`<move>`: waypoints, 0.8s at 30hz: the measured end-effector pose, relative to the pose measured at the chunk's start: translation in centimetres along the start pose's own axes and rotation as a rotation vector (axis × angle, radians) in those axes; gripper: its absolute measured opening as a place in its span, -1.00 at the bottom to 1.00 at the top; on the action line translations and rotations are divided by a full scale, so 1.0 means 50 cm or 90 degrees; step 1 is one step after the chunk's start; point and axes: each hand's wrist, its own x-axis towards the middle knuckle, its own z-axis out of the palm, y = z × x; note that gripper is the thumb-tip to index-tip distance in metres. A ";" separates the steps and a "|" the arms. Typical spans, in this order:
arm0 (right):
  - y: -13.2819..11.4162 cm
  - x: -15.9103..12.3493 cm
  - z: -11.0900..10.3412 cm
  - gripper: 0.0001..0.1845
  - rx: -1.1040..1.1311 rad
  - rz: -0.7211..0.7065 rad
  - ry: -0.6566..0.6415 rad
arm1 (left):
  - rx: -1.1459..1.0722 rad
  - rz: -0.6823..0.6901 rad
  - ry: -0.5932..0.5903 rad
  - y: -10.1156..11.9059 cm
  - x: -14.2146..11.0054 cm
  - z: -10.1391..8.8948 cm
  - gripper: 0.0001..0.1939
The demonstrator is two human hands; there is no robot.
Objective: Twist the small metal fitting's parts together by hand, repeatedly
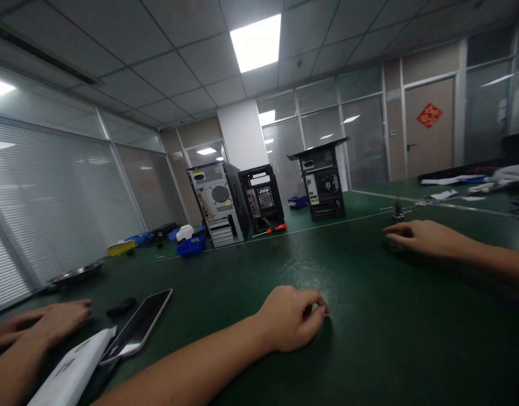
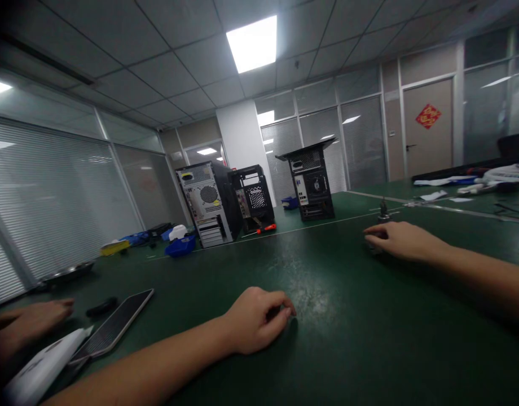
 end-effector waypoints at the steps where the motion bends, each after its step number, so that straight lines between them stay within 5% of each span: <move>1: -0.002 -0.004 0.003 -0.25 -0.006 -0.017 -0.004 | 0.003 -0.002 -0.001 0.001 0.001 0.000 -0.77; 8: -0.045 -0.031 0.028 -0.37 -0.042 -0.156 0.015 | -0.015 -0.004 0.008 -0.001 0.000 0.003 -0.77; 18: -0.332 -0.165 0.090 -0.47 -0.060 -0.481 0.057 | -0.026 -0.104 0.085 -0.006 -0.001 0.005 -0.69; 24: -0.393 -0.212 0.124 -0.53 -0.101 -0.616 0.141 | 0.002 -0.103 0.100 -0.012 0.000 0.010 -0.65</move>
